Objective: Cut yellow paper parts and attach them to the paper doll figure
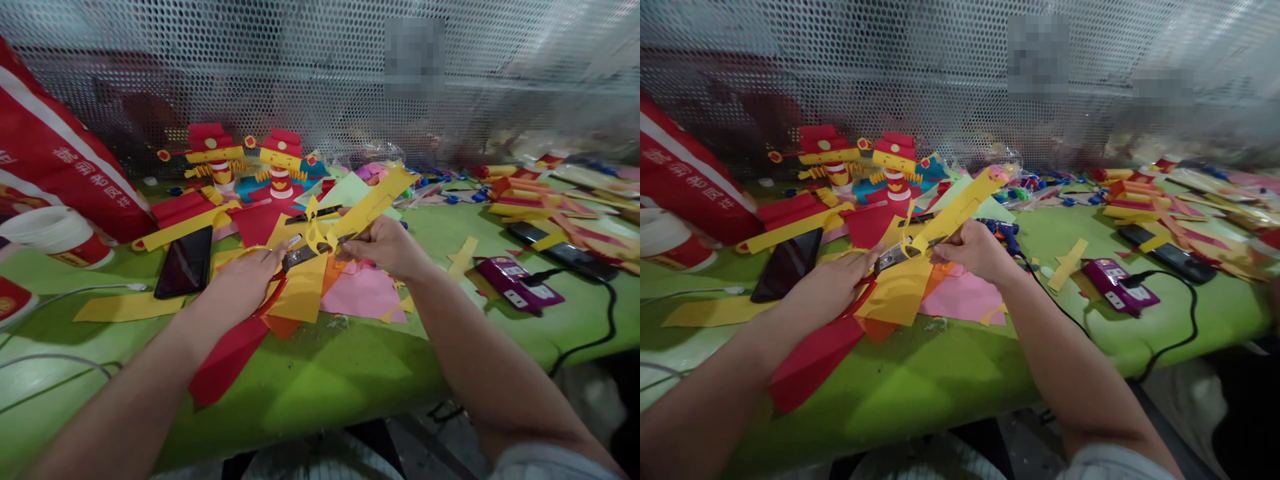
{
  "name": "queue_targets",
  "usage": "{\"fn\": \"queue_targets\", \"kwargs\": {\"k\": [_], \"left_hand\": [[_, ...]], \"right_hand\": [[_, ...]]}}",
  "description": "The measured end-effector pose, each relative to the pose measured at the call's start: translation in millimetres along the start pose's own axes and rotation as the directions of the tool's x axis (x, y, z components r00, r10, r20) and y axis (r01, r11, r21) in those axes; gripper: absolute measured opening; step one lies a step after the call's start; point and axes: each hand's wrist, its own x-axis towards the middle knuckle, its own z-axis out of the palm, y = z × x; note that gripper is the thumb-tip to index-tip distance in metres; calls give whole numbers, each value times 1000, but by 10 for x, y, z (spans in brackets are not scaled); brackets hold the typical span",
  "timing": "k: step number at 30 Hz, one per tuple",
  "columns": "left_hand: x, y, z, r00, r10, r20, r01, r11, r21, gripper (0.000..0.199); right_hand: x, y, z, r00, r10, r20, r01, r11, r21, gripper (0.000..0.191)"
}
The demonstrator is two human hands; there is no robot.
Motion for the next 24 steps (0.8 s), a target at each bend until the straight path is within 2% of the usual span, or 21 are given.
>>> {"fn": "queue_targets", "kwargs": {"k": [11,16,24], "left_hand": [[41,20,-65,995,-19,99,20,1000,-16,64],[33,9,-38,998,10,59,-8,1000,-26,58],[35,6,-33,997,-1,78,3,1000,-29,60]], "right_hand": [[20,61,12,999,23,-33,-22,999,39,39],[24,73,23,999,24,-33,-22,999,45,37],[11,41,65,998,10,-62,-5,997,73,54]]}}
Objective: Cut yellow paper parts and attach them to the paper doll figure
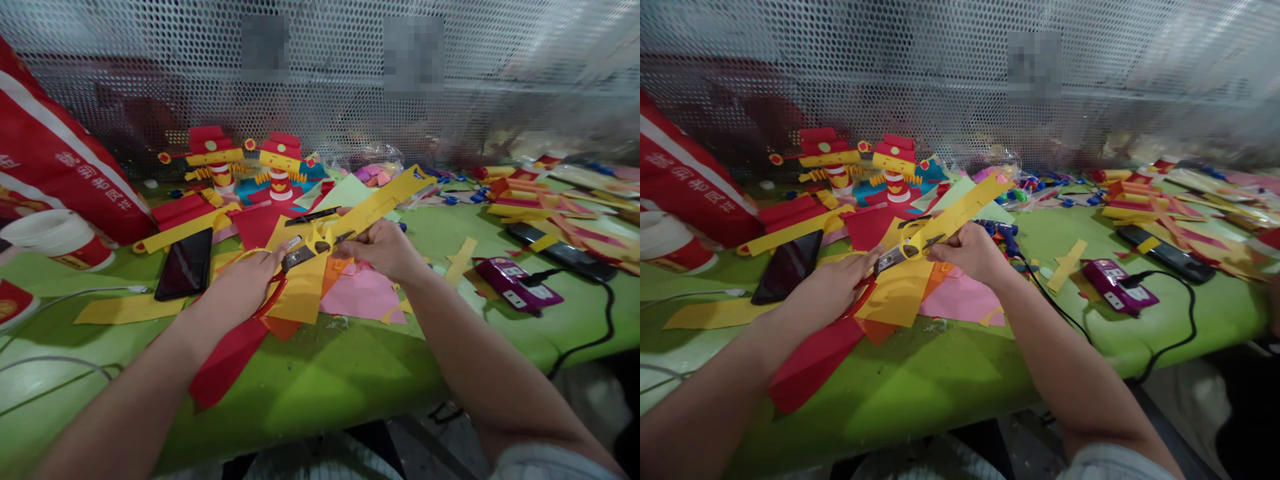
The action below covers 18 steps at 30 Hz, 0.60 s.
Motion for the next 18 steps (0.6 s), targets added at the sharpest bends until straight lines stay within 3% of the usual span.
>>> {"fn": "queue_targets", "kwargs": {"k": [6,12,18], "left_hand": [[-5,-5,7,1000,5,-23,-5,1000,-2,60],[-7,-4,1,999,11,-47,-12,1000,-28,60],[-2,-26,-29,999,-26,-21,26,1000,-17,62]], "right_hand": [[-1,3,-2,1000,-3,-4,3,1000,-25,53],[5,22,-31,1000,2,4,-2,996,-88,28],[-9,-19,-60,1000,-25,-19,24,997,-73,36]]}}
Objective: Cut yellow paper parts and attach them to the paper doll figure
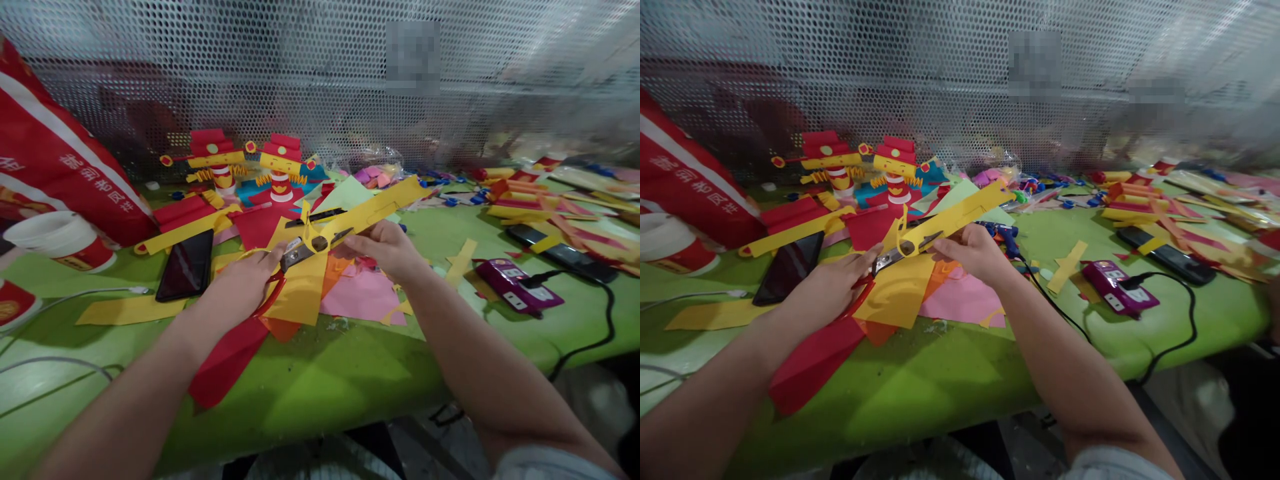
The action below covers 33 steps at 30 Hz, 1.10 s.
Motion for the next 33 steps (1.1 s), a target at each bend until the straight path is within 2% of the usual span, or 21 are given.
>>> {"fn": "queue_targets", "kwargs": {"k": [7,18,33], "left_hand": [[-3,-3,0,1000,13,-1,-13,999,31,61],[11,-6,14,1000,2,-19,-4,998,-60,61],[-10,-7,-30,1000,0,13,0,999,-52,62]], "right_hand": [[1,23,10,997,9,-75,-8,1000,22,36],[12,43,35,992,-2,-129,17,993,116,33],[2,40,51,988,-31,-150,53,987,149,32]]}}
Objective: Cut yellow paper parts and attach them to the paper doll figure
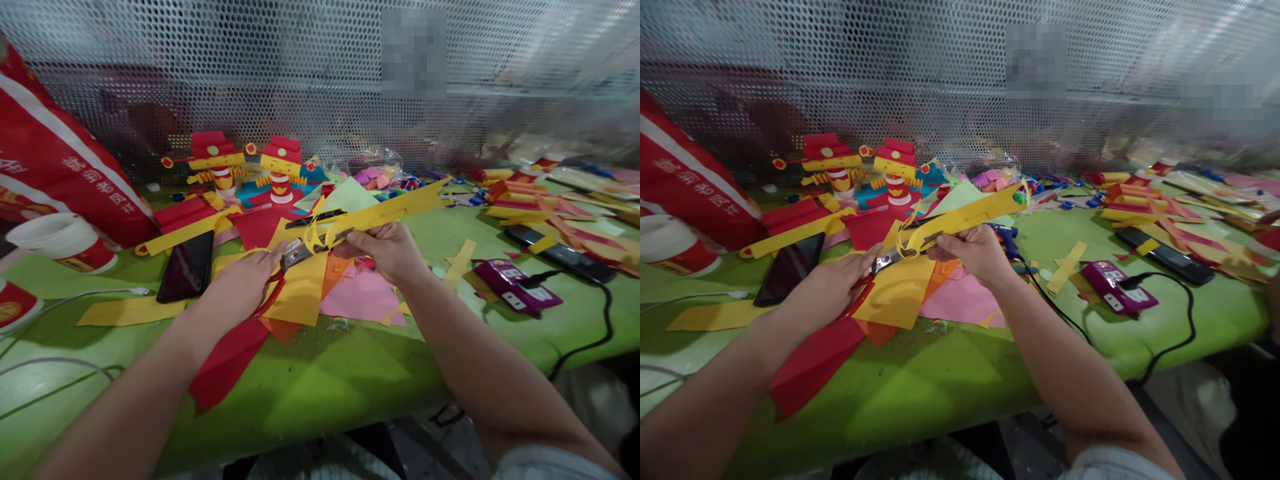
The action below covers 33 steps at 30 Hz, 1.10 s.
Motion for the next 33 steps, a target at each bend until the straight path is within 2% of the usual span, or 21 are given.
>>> {"fn": "queue_targets", "kwargs": {"k": [8,18,27,33], "left_hand": [[12,39,-28,997,-67,39,64,996,54,66],[6,37,-40,997,-77,30,75,994,76,64],[15,22,-24,1000,-20,-8,20,999,-27,57],[6,12,-9,999,-34,27,35,998,-60,57]], "right_hand": [[-15,-25,4,1000,-9,-9,9,1000,14,31],[-12,-39,12,1000,-4,-13,4,1000,-8,32],[-7,-19,-4,1000,6,-10,-6,1000,-30,34],[-5,-4,-8,1000,-1,-8,1,999,-37,30]]}}
